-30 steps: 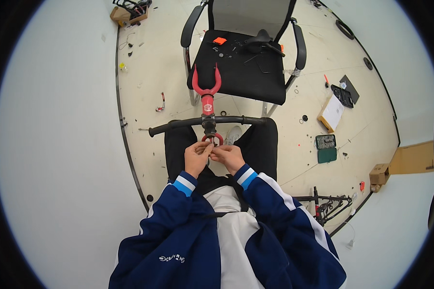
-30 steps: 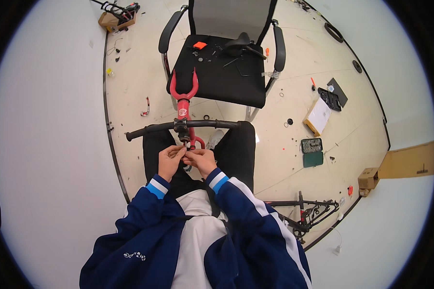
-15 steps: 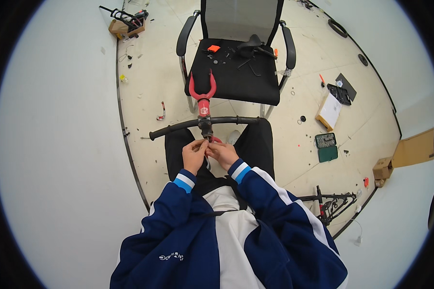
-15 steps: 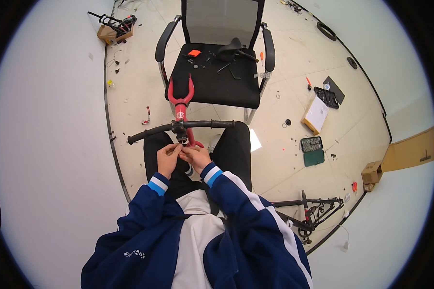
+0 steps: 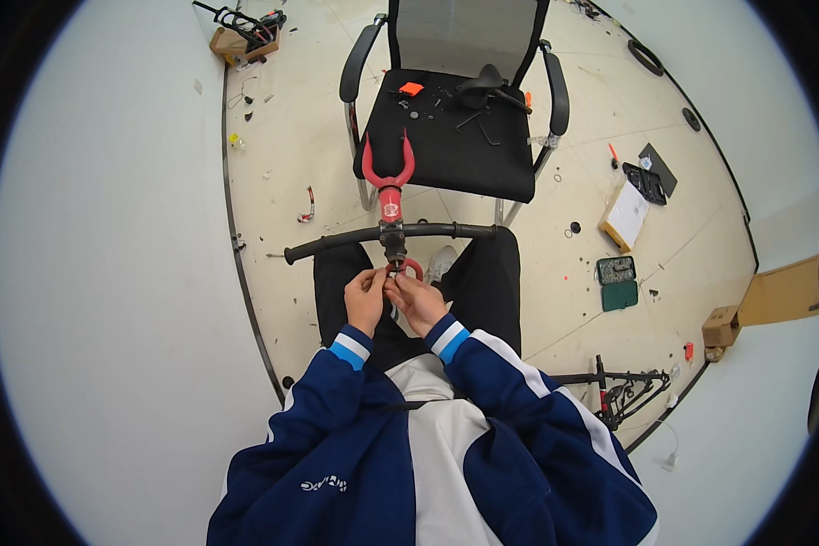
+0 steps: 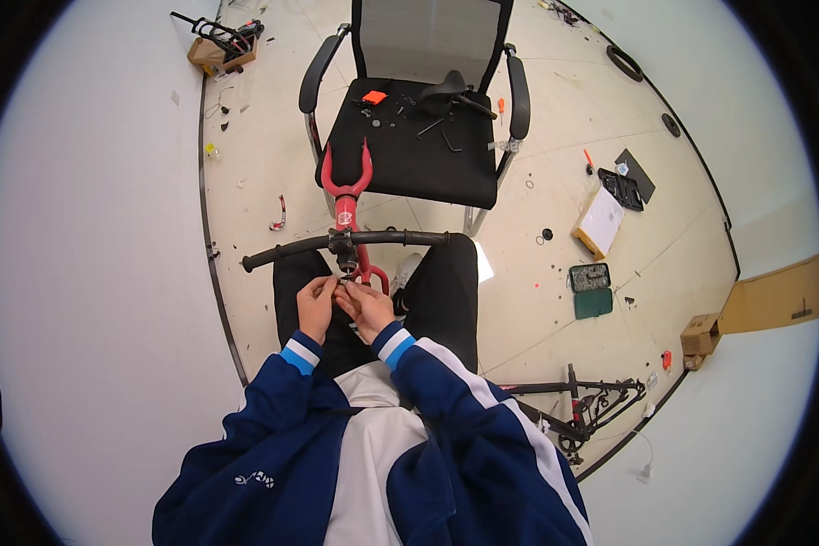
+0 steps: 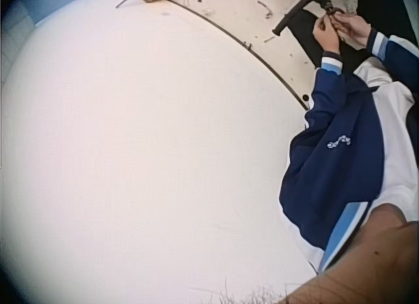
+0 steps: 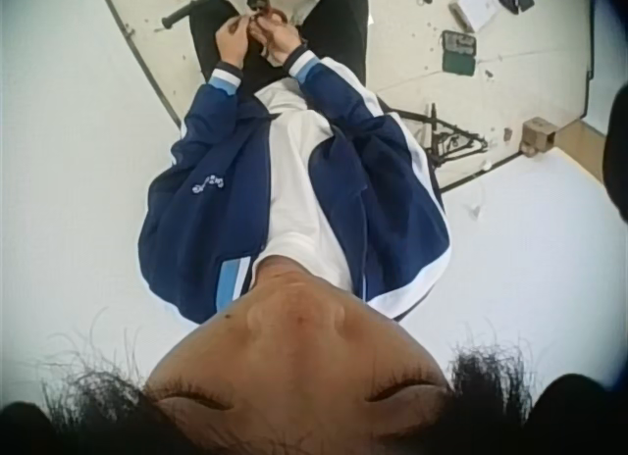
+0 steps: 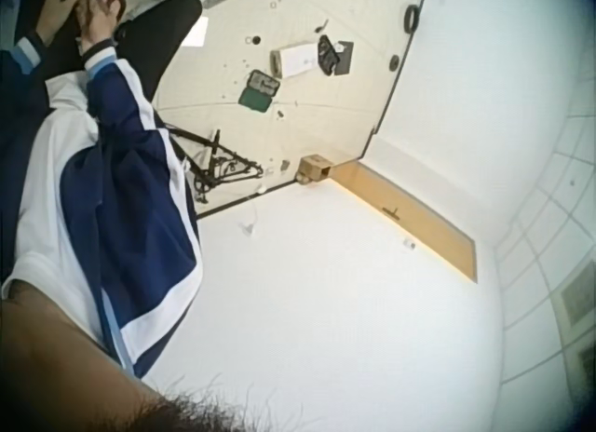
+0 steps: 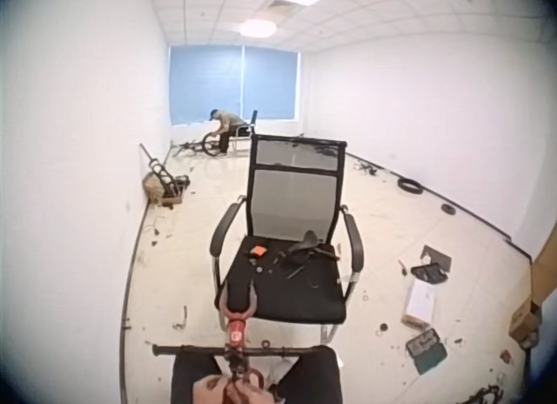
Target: The person sits on the floor and assembles a bicycle handlebar using a red clamp and various small parts. They insert and tighten components, adjust the handlebar position, and secure the assembly.
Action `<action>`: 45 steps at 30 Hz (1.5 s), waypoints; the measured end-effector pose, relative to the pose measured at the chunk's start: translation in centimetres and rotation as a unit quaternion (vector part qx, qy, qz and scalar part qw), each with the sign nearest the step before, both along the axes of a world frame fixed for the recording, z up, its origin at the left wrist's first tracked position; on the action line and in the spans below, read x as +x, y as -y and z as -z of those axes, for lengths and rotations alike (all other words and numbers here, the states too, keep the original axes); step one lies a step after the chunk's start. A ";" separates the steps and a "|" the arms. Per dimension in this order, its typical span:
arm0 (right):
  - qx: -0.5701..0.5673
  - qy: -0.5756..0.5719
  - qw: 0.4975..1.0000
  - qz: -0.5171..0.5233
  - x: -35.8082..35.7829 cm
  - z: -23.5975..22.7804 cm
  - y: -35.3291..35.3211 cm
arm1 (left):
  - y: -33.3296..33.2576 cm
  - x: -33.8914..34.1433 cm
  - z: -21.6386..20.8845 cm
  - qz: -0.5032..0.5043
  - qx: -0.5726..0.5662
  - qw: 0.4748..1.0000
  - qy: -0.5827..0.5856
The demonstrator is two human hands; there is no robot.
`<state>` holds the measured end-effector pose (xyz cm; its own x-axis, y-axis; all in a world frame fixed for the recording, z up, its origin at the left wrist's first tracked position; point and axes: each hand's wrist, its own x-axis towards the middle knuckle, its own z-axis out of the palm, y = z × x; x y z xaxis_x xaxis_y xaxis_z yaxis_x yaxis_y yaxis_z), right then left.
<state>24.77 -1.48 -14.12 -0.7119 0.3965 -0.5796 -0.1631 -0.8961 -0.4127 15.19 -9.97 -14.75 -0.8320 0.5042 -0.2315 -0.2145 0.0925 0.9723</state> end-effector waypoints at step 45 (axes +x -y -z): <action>0.282 0.110 0.949 -0.092 1.0 0.4 -0.7 | -1.0 -0.9 -2.6 0.059 -0.027 0.953 0.297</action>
